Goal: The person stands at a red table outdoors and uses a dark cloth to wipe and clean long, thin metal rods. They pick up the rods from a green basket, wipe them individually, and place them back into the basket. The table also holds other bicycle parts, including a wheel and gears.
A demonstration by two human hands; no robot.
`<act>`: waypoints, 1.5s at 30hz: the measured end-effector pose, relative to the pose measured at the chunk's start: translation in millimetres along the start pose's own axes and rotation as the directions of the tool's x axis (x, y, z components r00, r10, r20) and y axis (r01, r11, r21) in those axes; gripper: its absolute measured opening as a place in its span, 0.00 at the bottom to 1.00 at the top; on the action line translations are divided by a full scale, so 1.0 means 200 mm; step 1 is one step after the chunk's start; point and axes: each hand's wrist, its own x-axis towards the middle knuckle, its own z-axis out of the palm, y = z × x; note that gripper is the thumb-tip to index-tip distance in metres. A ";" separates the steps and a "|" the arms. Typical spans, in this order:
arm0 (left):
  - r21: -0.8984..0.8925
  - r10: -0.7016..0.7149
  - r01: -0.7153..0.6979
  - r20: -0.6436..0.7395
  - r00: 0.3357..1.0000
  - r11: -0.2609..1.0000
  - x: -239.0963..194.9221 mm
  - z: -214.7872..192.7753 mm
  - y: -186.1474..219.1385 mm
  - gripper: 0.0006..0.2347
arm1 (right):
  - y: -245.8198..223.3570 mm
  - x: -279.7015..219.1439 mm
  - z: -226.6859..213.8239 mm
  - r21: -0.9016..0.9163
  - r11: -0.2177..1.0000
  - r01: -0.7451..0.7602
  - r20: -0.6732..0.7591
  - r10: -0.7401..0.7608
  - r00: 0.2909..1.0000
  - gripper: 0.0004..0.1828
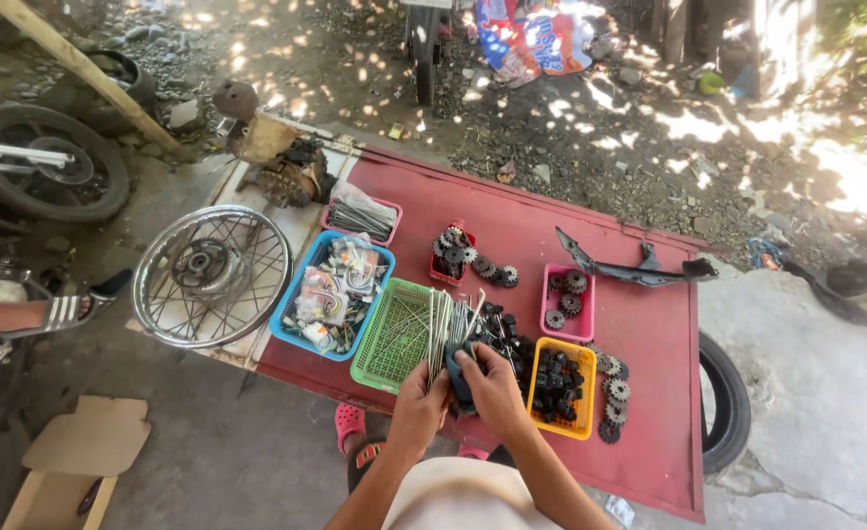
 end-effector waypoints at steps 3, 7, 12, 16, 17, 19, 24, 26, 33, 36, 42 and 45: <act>-0.128 -0.060 0.071 0.092 0.994 0.989 0.03 -0.09 -0.03 0.05 | 0.02 0.03 0.04 -0.024 1.000 -0.008 -0.058 0.006 0.998 0.10; -0.067 -0.108 0.113 0.075 0.991 0.991 0.08 -0.21 0.05 0.05 | 0.05 0.12 0.13 -0.084 0.992 0.097 -0.108 -0.105 0.989 0.09; -0.059 -0.162 0.163 0.020 0.987 0.985 0.14 -0.38 0.24 0.07 | -0.03 0.16 0.41 -0.111 0.986 0.122 -0.122 -0.135 0.983 0.07; -0.035 -0.167 0.173 0.122 0.978 0.984 0.19 -0.58 0.33 0.11 | 0.02 0.22 0.60 -0.127 0.985 0.117 -0.206 -0.142 0.968 0.08; -0.042 -0.195 0.205 0.174 0.965 0.978 0.20 -0.64 0.36 0.09 | 0.03 0.24 0.63 -0.067 0.989 0.128 -0.223 -0.140 0.965 0.07; -0.055 -0.223 0.242 0.234 0.946 0.969 0.22 -0.72 0.40 0.07 | 0.09 0.27 0.70 -0.019 0.990 0.138 -0.246 -0.139 0.959 0.08; 0.034 -0.188 0.185 0.187 0.964 0.982 0.26 -0.80 0.53 0.01 | 0.14 0.25 0.90 -0.090 0.996 0.025 -0.283 -0.049 0.958 0.09; 0.126 -0.167 0.143 0.210 0.963 0.982 0.27 -0.84 0.55 0.01 | 0.16 0.25 0.92 -0.089 0.996 0.012 -0.319 -0.040 0.947 0.10; 0.278 -0.256 0.150 0.398 0.881 0.949 0.26 -0.89 0.42 0.07 | 0.18 0.37 0.72 0.044 0.996 0.073 -0.463 -0.044 0.885 0.11; 0.238 -0.194 0.100 0.415 0.889 0.966 0.24 -0.83 0.40 0.06 | 0.16 0.39 0.66 0.163 0.975 0.149 -0.504 -0.048 0.862 0.13; 0.247 0.040 -0.074 0.141 0.989 0.966 0.22 -0.57 0.43 0.04 | 0.21 0.27 0.66 0.027 1.000 -0.003 -0.201 0.008 0.980 0.11; 0.259 0.159 -0.159 0.023 0.987 0.953 0.22 -0.49 0.34 0.05 | 0.16 0.15 0.62 -0.027 0.998 0.058 -0.081 -0.060 0.995 0.14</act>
